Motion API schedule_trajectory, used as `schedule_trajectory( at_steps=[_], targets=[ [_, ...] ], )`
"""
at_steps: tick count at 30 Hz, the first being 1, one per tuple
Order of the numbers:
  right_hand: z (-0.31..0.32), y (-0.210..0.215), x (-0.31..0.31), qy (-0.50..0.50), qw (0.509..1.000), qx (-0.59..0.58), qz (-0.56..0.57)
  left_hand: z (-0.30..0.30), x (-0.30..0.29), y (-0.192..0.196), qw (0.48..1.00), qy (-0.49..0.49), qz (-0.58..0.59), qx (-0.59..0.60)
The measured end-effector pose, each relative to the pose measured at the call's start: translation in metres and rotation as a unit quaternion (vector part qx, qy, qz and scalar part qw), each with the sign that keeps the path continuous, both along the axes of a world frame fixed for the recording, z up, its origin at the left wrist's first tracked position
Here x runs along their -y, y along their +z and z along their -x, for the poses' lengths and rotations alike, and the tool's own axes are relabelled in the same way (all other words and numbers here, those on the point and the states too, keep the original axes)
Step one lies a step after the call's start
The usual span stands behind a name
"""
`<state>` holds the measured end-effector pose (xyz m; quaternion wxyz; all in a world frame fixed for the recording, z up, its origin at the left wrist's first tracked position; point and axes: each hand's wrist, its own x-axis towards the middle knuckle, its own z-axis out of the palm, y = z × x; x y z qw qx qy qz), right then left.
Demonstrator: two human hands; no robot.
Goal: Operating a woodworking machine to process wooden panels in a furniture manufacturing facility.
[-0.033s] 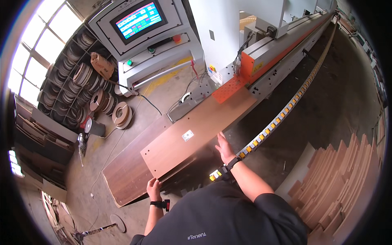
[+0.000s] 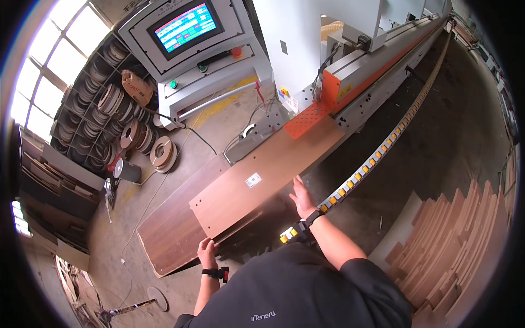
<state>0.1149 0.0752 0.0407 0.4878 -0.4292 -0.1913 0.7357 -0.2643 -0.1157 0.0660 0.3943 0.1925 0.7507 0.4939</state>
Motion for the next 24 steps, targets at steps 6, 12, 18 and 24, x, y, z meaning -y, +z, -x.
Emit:
schedule_trajectory(
  at_steps=[6, 12, 18, 24],
  targets=[
    [-0.037, 0.007, -0.034, -0.039, 0.999, -0.005, 0.000, -0.047, -0.021, 0.010, 0.997, -0.018, -0.018, 0.067],
    [-0.085, 0.007, -0.046, -0.091, 0.991, 0.101, -0.016, -0.077, -0.037, 0.015, 0.979, -0.176, -0.025, 0.102],
    [-0.096, 0.035, 0.037, -0.191, 0.974, 0.118, -0.038, -0.063, -0.036, -0.028, 0.932, -0.357, -0.032, 0.061],
    [-0.133, 0.010, 0.231, -0.387, 0.906, 0.170, 0.023, -0.086, -0.037, -0.017, 0.793, -0.605, 0.059, 0.042]
  ],
)
